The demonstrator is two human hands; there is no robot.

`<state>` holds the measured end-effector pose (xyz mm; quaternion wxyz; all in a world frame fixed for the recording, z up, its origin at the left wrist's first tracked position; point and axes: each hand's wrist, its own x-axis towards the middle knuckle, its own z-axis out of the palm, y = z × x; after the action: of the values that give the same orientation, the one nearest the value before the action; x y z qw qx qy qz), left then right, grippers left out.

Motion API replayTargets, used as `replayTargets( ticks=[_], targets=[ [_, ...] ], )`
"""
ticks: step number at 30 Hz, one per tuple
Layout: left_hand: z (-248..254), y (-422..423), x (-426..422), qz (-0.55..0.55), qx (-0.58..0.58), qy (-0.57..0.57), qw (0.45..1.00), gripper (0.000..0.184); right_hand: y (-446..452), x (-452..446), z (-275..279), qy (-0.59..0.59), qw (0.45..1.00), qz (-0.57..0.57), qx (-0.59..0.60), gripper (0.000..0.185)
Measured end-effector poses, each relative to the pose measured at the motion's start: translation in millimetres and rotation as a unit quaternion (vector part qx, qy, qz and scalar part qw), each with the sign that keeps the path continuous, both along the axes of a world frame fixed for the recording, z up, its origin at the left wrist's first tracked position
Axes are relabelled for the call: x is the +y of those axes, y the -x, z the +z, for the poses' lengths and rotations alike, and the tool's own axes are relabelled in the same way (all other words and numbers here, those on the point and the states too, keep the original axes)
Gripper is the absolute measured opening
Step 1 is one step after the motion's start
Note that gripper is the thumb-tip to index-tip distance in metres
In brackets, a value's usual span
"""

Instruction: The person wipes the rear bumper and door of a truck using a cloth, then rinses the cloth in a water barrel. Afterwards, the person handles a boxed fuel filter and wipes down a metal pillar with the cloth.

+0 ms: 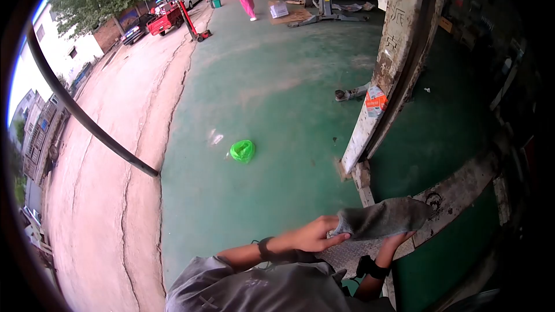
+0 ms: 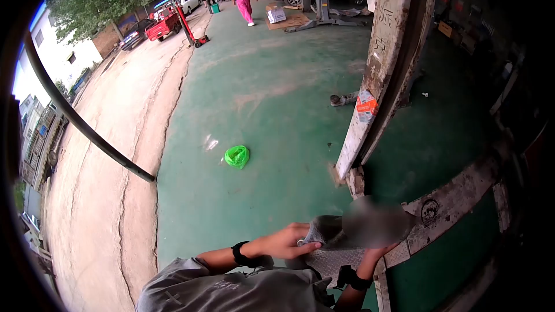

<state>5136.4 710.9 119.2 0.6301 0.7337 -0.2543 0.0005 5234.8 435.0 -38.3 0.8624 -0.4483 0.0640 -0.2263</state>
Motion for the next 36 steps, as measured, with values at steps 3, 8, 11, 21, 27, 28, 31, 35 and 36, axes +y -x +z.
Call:
replayTargets(
  ticks=[3,8,11,21,27,28,31,35,36],
  targets=[
    [-19,-36,14,0.030,-0.029,-0.018,0.999,0.019,-28,23,-8,0.000,0.998,-0.046,0.046,0.055],
    [-17,-73,43,0.028,-0.015,0.045,0.999,0.014,-79,60,-1,-0.005,0.996,-0.058,0.065,0.054],
    [-18,-97,67,0.008,0.000,0.065,0.998,0.013,-106,78,2,0.000,0.997,-0.052,0.049,0.053],
    [-16,-191,154,-0.088,-0.015,0.049,0.995,0.019,-177,132,24,0.027,0.994,-0.105,0.000,0.052],
    [6,-249,209,-0.068,-0.094,0.079,0.990,0.015,-214,179,61,0.081,0.984,-0.153,-0.042,0.051],
    [6,-259,214,-0.066,-0.104,0.075,0.990,0.016,-219,178,53,0.098,0.979,-0.169,-0.064,0.051],
    [23,-280,234,-0.087,-0.120,0.043,0.988,0.026,-235,181,49,0.047,0.974,-0.206,-0.082,0.051],
    [55,-306,251,-0.089,-0.105,0.007,0.991,0.024,-268,172,72,0.104,0.966,-0.216,-0.100,0.052],
    [58,-314,254,-0.087,-0.113,0.000,0.990,0.023,-277,169,83,0.113,0.965,-0.212,-0.107,0.052]
  ],
)
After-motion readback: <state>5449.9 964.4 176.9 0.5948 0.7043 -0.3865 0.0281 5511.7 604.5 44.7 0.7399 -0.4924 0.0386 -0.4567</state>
